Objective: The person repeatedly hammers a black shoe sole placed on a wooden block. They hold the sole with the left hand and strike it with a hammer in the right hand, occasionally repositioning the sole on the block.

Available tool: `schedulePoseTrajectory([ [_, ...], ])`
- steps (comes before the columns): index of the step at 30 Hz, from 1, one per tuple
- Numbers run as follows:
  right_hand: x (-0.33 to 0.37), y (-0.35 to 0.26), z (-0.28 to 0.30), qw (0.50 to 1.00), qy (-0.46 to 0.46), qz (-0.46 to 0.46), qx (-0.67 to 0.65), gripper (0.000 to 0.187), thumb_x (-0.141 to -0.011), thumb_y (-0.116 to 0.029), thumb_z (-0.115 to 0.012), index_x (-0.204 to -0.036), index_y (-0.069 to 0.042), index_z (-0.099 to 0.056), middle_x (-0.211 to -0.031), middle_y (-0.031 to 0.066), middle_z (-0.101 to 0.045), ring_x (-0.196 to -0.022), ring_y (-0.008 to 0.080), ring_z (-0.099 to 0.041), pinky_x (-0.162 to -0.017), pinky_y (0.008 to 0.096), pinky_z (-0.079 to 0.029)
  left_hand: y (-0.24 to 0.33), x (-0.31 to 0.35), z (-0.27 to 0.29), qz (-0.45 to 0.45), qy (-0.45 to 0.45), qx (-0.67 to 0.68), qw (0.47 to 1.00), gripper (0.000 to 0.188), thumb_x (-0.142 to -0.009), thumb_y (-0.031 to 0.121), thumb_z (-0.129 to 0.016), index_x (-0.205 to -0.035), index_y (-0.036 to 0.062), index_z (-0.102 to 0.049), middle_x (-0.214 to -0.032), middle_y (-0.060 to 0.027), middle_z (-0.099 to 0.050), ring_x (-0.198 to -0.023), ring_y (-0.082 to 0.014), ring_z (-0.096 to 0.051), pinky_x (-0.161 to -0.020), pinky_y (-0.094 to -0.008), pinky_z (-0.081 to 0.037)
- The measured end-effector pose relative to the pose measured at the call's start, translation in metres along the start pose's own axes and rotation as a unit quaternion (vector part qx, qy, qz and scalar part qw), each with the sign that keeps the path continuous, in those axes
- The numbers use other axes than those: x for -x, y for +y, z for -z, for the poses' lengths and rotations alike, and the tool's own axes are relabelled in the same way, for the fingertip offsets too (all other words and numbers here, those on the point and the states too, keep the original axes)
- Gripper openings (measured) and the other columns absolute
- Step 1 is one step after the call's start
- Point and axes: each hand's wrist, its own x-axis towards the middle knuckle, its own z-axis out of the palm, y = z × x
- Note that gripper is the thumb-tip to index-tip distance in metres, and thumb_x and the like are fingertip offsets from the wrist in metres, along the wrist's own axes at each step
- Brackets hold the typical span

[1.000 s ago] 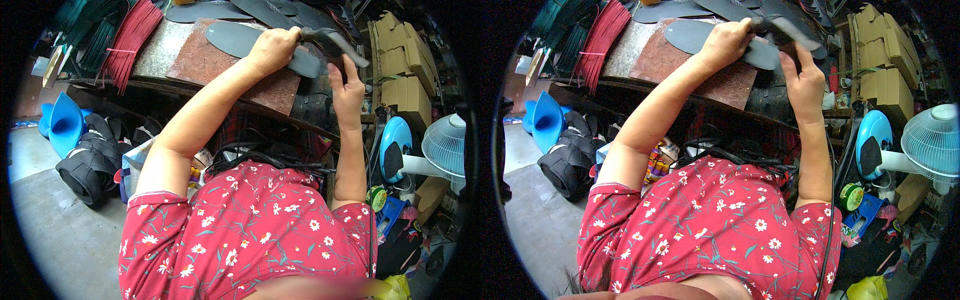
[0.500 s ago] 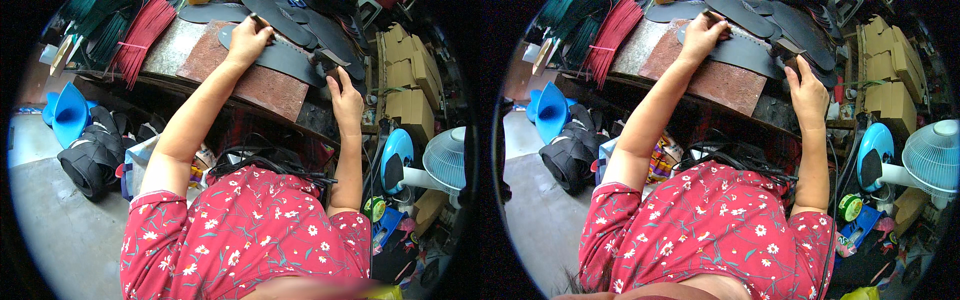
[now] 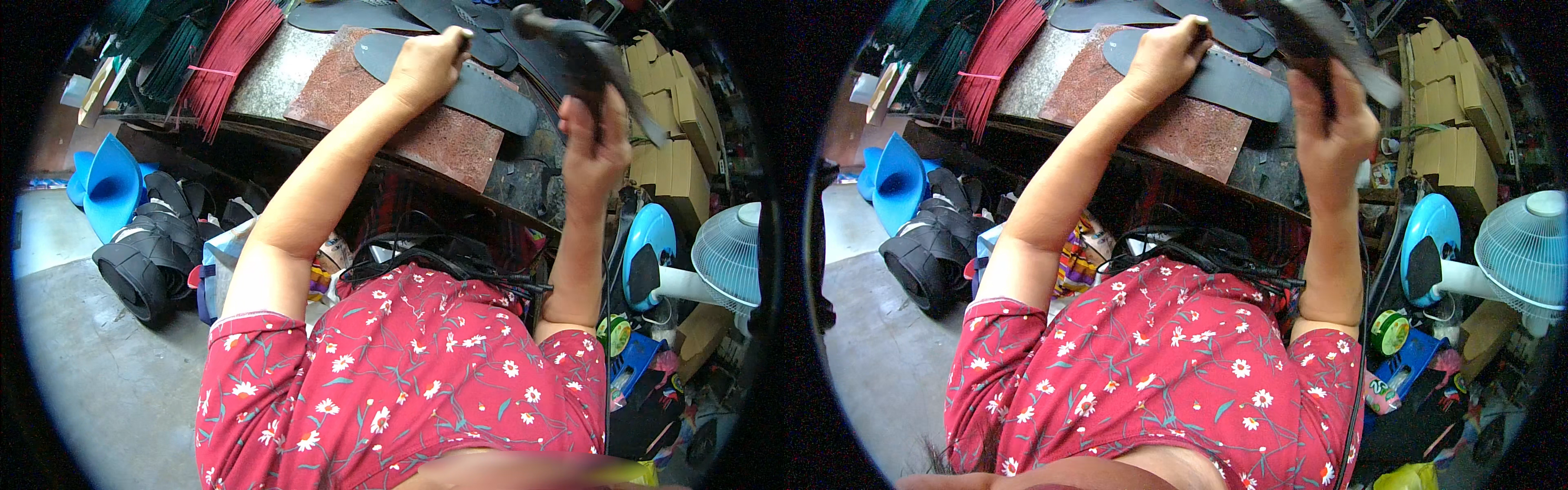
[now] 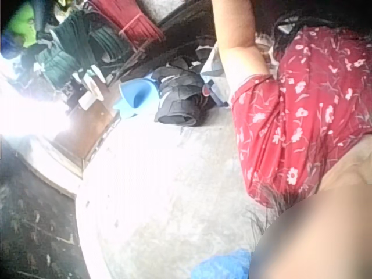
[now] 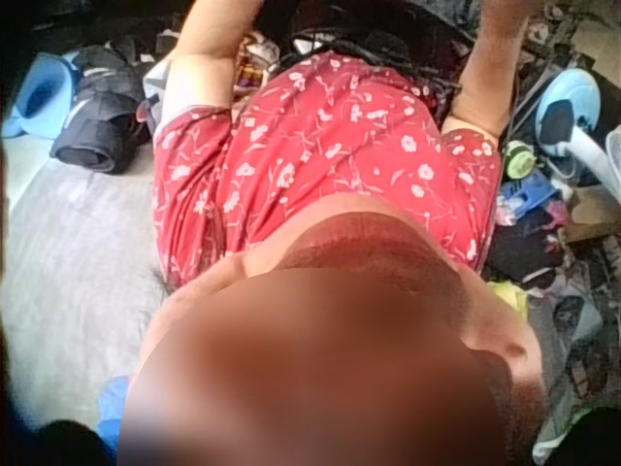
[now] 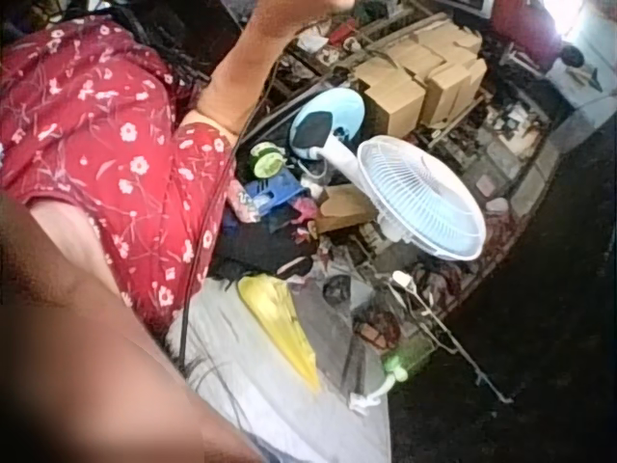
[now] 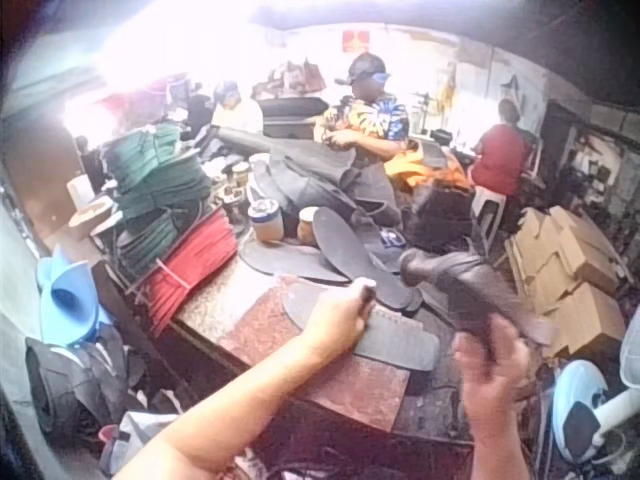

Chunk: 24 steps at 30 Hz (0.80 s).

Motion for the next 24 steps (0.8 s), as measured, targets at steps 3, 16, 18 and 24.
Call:
schedulePoseTrajectory([
  [3, 0.008, 0.011, -0.013, 0.975, -0.132, -0.156, 0.089, 0.037, -0.094, -0.038, -0.062, -0.12, -0.012, -0.063, -0.096, 0.0199, -0.07, -0.089, 0.0402, -0.067, -0.074, 0.043, -0.053, 0.006, 0.002, -0.004, -0.071, -0.038, -0.057, 0.995, 0.02, -0.081, 0.01, -0.065, -0.1, 0.0062, -0.058, -0.071, -0.018, -0.065, -0.068, -0.0359, -0.067, -0.066, -0.0448, -0.054],
  [16, 0.014, 0.014, 0.013, 0.987, -0.084, -0.113, 0.078, 0.033, -0.091, -0.03, -0.069, -0.114, -0.006, -0.067, -0.096, 0.0162, -0.072, -0.085, 0.0283, -0.071, -0.075, 0.0349, -0.053, -0.013, 0.001, -0.003, 0.166, -0.041, 0.184, 0.968, 0.018, -0.089, 0.014, -0.07, -0.099, -0.0001, -0.063, -0.085, -0.0121, -0.072, -0.078, -0.0179, -0.071, -0.073, -0.032, -0.056],
  [18, 0.007, 0.006, 0.015, 0.999, -0.039, -0.023, 0.025, 0.032, -0.096, -0.014, -0.065, -0.124, 0.0, -0.062, -0.083, 0.0032, -0.065, -0.073, 0.0069, -0.058, -0.065, 0.022, -0.048, -0.006, -0.002, -0.001, 0.067, -0.035, 0.108, 0.991, 0.019, -0.088, 0.015, -0.07, -0.098, 0.0017, -0.062, -0.083, -0.0162, -0.07, -0.078, -0.0266, -0.07, -0.071, -0.0354, -0.055],
  [24, 0.019, 0.023, -0.004, 0.983, -0.114, -0.105, 0.101, 0.038, -0.093, -0.039, -0.064, -0.118, -0.011, -0.063, -0.096, 0.02, -0.069, -0.088, 0.04, -0.066, -0.072, 0.042, -0.053, 0.009, 0.002, -0.012, 0.02, -0.017, 0.001, 1.0, 0.017, -0.086, 0.015, -0.066, -0.097, 0.0043, -0.058, -0.077, -0.0211, -0.066, -0.076, -0.0389, -0.067, -0.067, -0.0453, -0.054],
])
